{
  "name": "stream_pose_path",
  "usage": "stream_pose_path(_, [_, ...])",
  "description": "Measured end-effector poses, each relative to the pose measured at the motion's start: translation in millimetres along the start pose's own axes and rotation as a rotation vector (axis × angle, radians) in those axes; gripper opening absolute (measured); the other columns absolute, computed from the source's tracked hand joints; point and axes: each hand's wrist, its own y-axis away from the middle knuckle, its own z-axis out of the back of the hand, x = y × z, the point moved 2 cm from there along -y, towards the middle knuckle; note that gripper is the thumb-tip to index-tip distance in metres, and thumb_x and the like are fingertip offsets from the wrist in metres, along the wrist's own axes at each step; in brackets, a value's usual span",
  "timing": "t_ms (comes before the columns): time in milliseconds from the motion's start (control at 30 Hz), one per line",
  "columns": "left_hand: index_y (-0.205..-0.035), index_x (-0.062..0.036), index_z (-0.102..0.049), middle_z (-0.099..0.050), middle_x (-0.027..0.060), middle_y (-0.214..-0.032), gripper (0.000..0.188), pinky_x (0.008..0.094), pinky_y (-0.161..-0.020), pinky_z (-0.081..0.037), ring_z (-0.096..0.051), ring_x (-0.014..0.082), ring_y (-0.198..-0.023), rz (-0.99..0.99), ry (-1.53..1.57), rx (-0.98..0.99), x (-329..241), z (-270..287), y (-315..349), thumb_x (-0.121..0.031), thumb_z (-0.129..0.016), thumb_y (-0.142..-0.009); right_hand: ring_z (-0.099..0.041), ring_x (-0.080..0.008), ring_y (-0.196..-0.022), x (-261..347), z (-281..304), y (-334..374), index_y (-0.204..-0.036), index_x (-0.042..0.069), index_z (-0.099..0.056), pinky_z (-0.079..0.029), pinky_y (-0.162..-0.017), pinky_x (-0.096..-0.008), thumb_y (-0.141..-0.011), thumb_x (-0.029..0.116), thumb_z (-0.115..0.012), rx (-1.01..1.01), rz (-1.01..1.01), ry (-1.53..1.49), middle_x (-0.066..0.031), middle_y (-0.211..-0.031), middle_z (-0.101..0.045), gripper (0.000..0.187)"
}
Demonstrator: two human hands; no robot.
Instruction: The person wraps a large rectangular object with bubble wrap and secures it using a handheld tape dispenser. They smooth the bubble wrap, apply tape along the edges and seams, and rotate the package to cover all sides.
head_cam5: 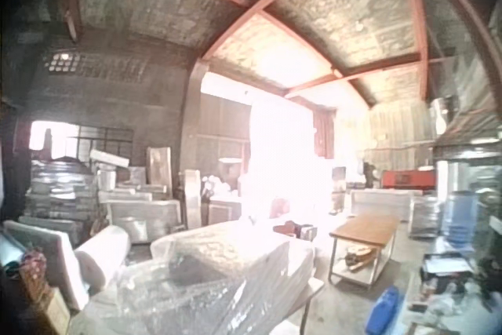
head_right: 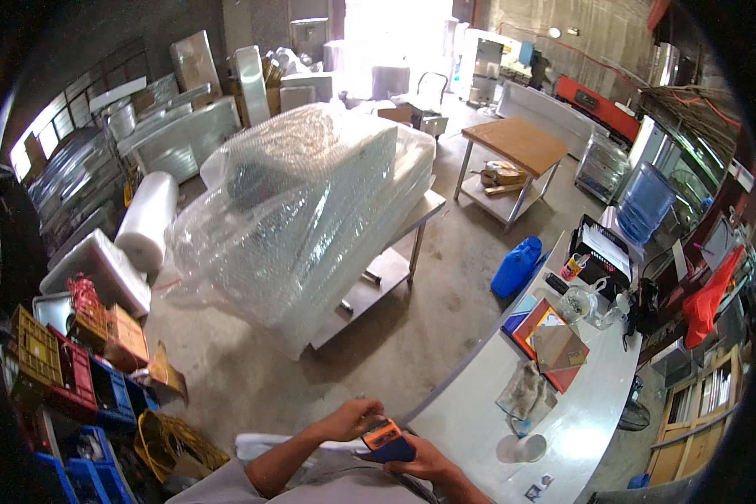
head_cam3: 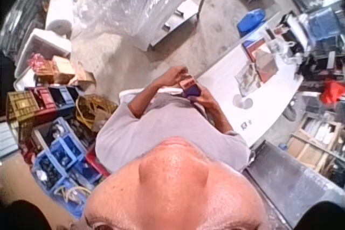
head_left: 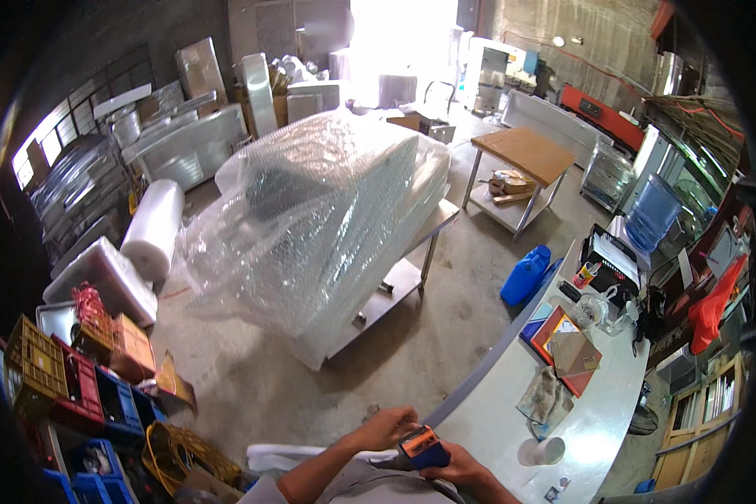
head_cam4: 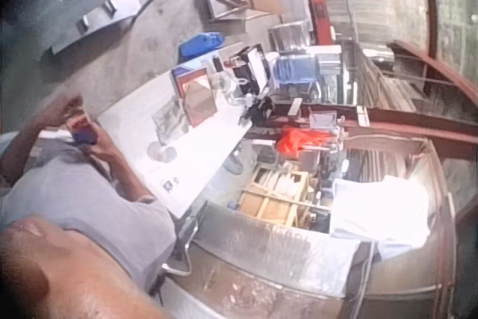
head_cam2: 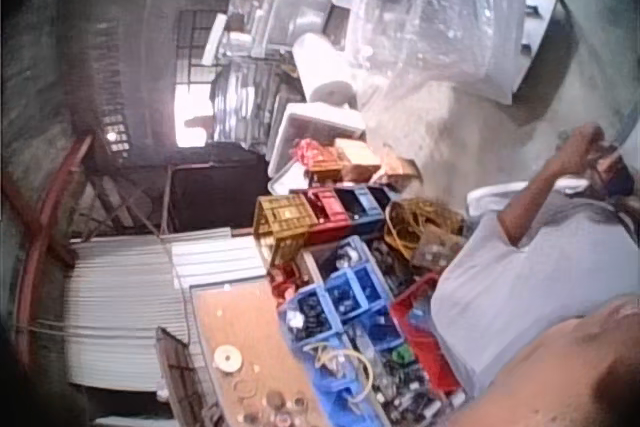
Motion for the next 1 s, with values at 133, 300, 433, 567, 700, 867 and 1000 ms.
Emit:
stream_pose_path(133, [-0.111,0.0000,-0.059,-0.069,0.0171,-0.097,0.025,0.0369,-0.083,-0.052,-0.067,0.0272,-0.089,-0.031,0.046,0.126,16,6,-18,-0.020,-0.066,-0.099,-0.065,-0.0215,-0.108,23,-10,0,-0.132,0.006,-0.059,-0.049,-0.095,-0.0340,-0.078,0.036,-0.088,-0.193,-0.090,0.172,-0.0109,-0.117,-0.070,0.068])
stream_pose_path(300, [-0.126,-0.0035,-0.056,-0.065,0.0143,-0.121,0.033,0.0362,-0.096,-0.051,-0.065,0.0239,-0.111,-0.053,0.355,0.064,62,-8,-34,-0.022,-0.065,-0.101,-0.066,-0.0360,-0.112,52,-22,6,-0.130,0.004,-0.059,-0.051,-0.094,-0.0407,-0.071,0.053,-0.087,-0.438,-0.233,0.369,-0.0198,-0.118,-0.069,0.082])
stream_pose_path(433, [-0.142,-0.0032,-0.050,-0.060,0.0151,-0.135,0.048,0.0368,-0.104,-0.048,-0.060,0.0246,-0.122,0.144,0.357,-0.109,91,40,-10,-0.026,-0.064,-0.102,-0.064,-0.0446,-0.108,-8,-2,13,-0.126,-0.003,-0.057,-0.051,-0.092,-0.0485,-0.069,0.050,-0.088,-1.077,-0.260,0.761,-0.0257,-0.114,-0.067,0.084])
stream_pose_path(567, [-0.141,-0.0028,-0.054,-0.064,0.0137,-0.129,0.052,0.0381,-0.100,-0.050,-0.062,0.0260,-0.118,0.345,0.287,-0.166,167,100,69,-0.035,-0.064,-0.101,-0.063,-0.0478,-0.103,-139,55,48,-0.125,-0.006,-0.055,-0.049,-0.092,-0.0499,-0.073,0.044,-0.086,-1.475,-0.648,0.809,-0.0287,-0.110,-0.066,0.079])
stream_pose_path(700, [-0.136,-0.0013,-0.057,-0.068,0.0116,-0.120,0.051,0.0368,-0.087,-0.055,-0.067,0.0214,-0.104,0.615,0.280,-0.222,265,157,137,-0.037,-0.064,-0.100,-0.062,-0.0350,-0.115,-108,62,48,-0.124,0.012,-0.067,-0.044,-0.104,-0.0444,-0.077,0.032,-0.076,-1.634,-0.588,1.049,-0.0173,-0.117,-0.070,0.051])
stream_pose_path(867, [-0.125,-0.0017,-0.064,-0.073,0.0120,-0.103,0.040,0.0343,-0.072,-0.057,-0.070,0.0209,-0.086,0.617,0.446,-0.633,266,266,167,-0.030,-0.065,-0.097,-0.064,-0.0393,-0.110,-28,42,17,-0.122,0.004,-0.066,-0.049,-0.097,-0.0453,-0.070,0.038,-0.081,-1.568,-0.787,0.917,-0.0211,-0.115,-0.069,0.063])
stream_pose_path(1000, [-0.119,0.0006,-0.060,-0.069,0.0083,-0.100,0.033,0.0308,-0.076,-0.054,-0.068,0.0196,-0.091,0.252,-0.006,-1.278,269,367,172,-0.020,-0.066,-0.095,-0.067,-0.0400,-0.090,-52,37,-30,-0.095,0.002,-0.069,-0.052,-0.083,-0.0523,-0.077,0.053,-0.078,-1.909,-0.810,1.564,-0.0188,-0.096,-0.071,0.055])
